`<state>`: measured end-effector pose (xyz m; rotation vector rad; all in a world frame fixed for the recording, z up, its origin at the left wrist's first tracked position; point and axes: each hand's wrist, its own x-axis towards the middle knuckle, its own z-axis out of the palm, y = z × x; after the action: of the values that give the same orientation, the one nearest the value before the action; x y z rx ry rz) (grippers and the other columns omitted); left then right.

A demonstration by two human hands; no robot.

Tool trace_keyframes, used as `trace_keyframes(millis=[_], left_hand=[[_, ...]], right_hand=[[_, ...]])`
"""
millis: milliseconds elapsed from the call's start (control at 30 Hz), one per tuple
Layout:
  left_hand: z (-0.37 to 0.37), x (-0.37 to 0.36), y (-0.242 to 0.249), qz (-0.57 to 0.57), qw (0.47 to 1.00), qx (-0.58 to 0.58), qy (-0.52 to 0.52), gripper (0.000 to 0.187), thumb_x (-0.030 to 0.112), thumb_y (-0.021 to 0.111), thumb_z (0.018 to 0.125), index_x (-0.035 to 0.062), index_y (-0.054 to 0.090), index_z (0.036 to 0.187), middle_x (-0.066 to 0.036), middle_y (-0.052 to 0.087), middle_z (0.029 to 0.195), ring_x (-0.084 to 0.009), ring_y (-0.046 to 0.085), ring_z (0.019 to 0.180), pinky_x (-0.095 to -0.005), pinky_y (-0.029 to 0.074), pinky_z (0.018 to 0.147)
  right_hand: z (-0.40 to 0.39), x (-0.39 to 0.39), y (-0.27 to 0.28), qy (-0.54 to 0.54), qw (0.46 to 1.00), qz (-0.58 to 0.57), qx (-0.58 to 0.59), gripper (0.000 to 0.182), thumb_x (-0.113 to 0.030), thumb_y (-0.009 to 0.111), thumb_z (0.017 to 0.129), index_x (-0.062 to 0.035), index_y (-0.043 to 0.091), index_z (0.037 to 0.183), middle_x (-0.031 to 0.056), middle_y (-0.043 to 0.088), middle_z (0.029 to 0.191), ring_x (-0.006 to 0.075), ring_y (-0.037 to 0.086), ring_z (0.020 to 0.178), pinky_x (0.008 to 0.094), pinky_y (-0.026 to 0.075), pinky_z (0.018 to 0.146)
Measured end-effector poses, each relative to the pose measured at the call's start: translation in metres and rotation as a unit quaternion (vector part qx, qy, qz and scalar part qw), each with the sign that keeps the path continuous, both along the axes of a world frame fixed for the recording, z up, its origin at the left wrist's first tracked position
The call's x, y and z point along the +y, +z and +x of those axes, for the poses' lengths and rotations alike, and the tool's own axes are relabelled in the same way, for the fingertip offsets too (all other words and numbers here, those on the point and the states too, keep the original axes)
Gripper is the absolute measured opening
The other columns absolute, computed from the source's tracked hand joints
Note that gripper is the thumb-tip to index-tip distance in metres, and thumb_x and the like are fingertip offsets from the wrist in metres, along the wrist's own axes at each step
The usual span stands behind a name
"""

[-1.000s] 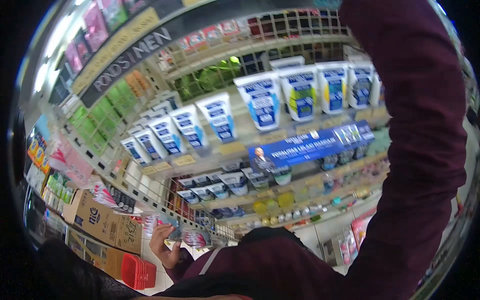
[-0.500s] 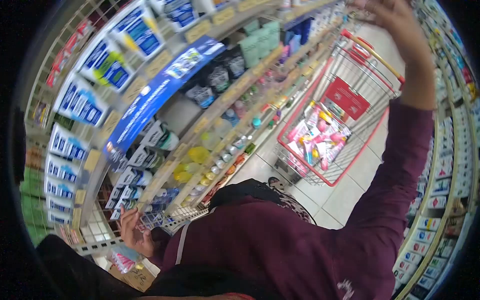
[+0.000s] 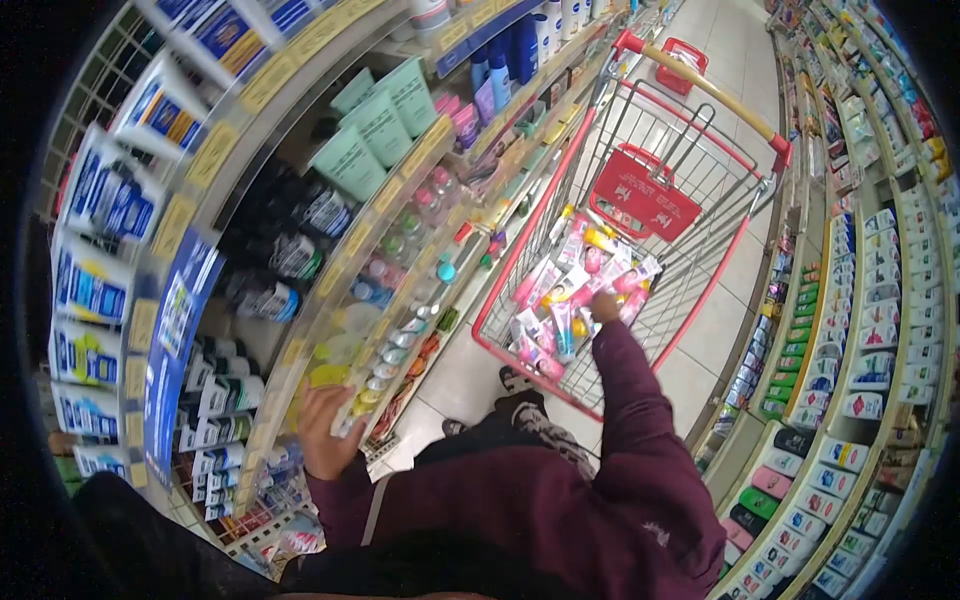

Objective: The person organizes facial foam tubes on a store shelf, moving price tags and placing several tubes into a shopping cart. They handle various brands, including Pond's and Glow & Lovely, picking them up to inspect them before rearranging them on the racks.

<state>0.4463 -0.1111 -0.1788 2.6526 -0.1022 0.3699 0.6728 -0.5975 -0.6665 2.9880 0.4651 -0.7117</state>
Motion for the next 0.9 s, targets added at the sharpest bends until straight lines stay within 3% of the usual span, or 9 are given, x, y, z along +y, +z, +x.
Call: trace_keyframes(millis=[133, 167, 233, 533, 567, 700, 767, 800, 900], left_hand=[[0.025, -0.024, -0.022, -0.031, 0.997, 0.062, -0.014, 0.04, 0.021, 0.085, 0.067, 0.0085, 0.071, 0.103, -0.008, 0.069, 0.099, -0.029, 0.063, 0.098, -0.0528, 0.033, 0.11], [0.027, -0.025, -0.027, -0.024, 0.996, 0.081, -0.01, 0.041, 0.021, 0.085, 0.067, 0.0086, 0.071, 0.104, -0.008, 0.069, 0.099, -0.0286, 0.063, 0.098, -0.0525, 0.033, 0.11], [0.029, -0.025, -0.04, -0.001, 0.993, 0.118, 0.0, 0.042, 0.023, 0.084, 0.069, 0.009, 0.07, 0.106, -0.008, 0.068, 0.101, -0.0277, 0.062, 0.1, -0.052, 0.034, 0.109], [0.031, -0.026, -0.051, 0.026, 0.988, 0.152, 0.032, 0.042, 0.028, 0.083, 0.072, 0.0087, 0.071, 0.107, -0.008, 0.068, 0.101, -0.0269, 0.062, 0.1, -0.052, 0.033, 0.109], [0.032, -0.027, -0.048, 0.027, 0.988, 0.146, 0.036, 0.042, 0.028, 0.082, 0.072, 0.0089, 0.071, 0.107, -0.008, 0.068, 0.101, -0.0269, 0.062, 0.1, -0.0522, 0.033, 0.109], [0.027, -0.031, -0.036, 0.022, 0.991, 0.131, 0.034, 0.042, 0.029, 0.082, 0.072, 0.0091, 0.071, 0.107, -0.008, 0.068, 0.101, -0.0269, 0.062, 0.1, -0.0525, 0.033, 0.109], [0.023, -0.032, -0.029, 0.022, 0.992, 0.12, 0.035, 0.042, 0.028, 0.082, 0.073, 0.0092, 0.07, 0.108, -0.008, 0.068, 0.101, -0.0272, 0.062, 0.1, -0.0528, 0.034, 0.108], [0.021, -0.032, -0.025, 0.023, 0.993, 0.113, 0.033, 0.042, 0.028, 0.082, 0.073, 0.0092, 0.07, 0.108, -0.008, 0.068, 0.101, -0.0272, 0.062, 0.1, -0.0528, 0.034, 0.108], [0.012, -0.032, -0.016, 0.011, 0.996, 0.079, 0.036, 0.041, 0.028, 0.082, 0.073, 0.009, 0.07, 0.107, -0.007, 0.067, 0.101, -0.0275, 0.061, 0.1, -0.0527, 0.034, 0.108]], right_hand=[[-0.046, 0.058, -0.042, -0.367, 0.893, 0.196, 0.17, 0.05, -0.041, 0.059, 0.084, -0.0012, 0.063, 0.114, 0.0223, 0.068, 0.109, 0.0396, 0.067, 0.1, 0.0453, 0.053, 0.089], [-0.06, 0.087, 0.026, -0.377, 0.893, 0.228, 0.091, 0.051, -0.037, 0.055, 0.087, -0.0004, 0.057, 0.123, 0.0238, 0.064, 0.119, 0.0387, 0.065, 0.106, 0.0454, 0.051, 0.094], [-0.073, 0.096, -0.016, -0.343, 0.915, 0.129, 0.167, 0.061, -0.032, 0.055, 0.089, -0.0004, 0.043, 0.14, 0.028, 0.051, 0.136, 0.0395, 0.058, 0.119, 0.0466, 0.047, 0.1], [-0.092, 0.122, 0.0, -0.391, 0.906, 0.11, 0.118, 0.096, -0.027, 0.064, 0.081, 0.0044, 0.005, 0.15, 0.0306, 0.067, 0.1, 0.0419, 0.069, 0.09, 0.0479, 0.055, 0.076], [-0.087, 0.122, 0.016, -0.405, 0.902, 0.124, 0.078, 0.082, -0.034, 0.071, 0.078, 0.0053, 0.036, 0.14, 0.0272, 0.069, 0.093, 0.0377, 0.07, 0.082, 0.044, 0.055, 0.072], [-0.073, 0.085, -0.043, -0.508, 0.782, 0.361, -0.004, 0.051, -0.041, 0.08, 0.071, 0.0054, 0.069, 0.09, 0.0141, 0.07, 0.078, 0.025, 0.068, 0.068, 0.0393, 0.052, 0.062], [-0.052, 0.082, 0.021, -0.519, 0.778, 0.349, -0.051, 0.051, -0.036, 0.078, 0.076, 0.0055, 0.066, 0.104, 0.0133, 0.068, 0.084, 0.018, 0.064, 0.077, 0.0339, 0.052, 0.067], [-0.038, 0.075, 0.03, -0.55, 0.72, 0.418, -0.061, 0.069, -0.041, 0.08, 0.068, 0.0061, 0.062, 0.115, 0.0221, 0.068, 0.102, 0.0345, 0.067, 0.094, 0.0402, 0.051, 0.085], [-0.007, 0.088, 0.207, -0.393, 0.707, 0.534, -0.246, 0.05, -0.02, 0.078, 0.069, 0.0017, 0.06, 0.111, 0.0107, 0.064, 0.087, 0.0193, 0.06, 0.077, 0.034, 0.049, 0.071]])
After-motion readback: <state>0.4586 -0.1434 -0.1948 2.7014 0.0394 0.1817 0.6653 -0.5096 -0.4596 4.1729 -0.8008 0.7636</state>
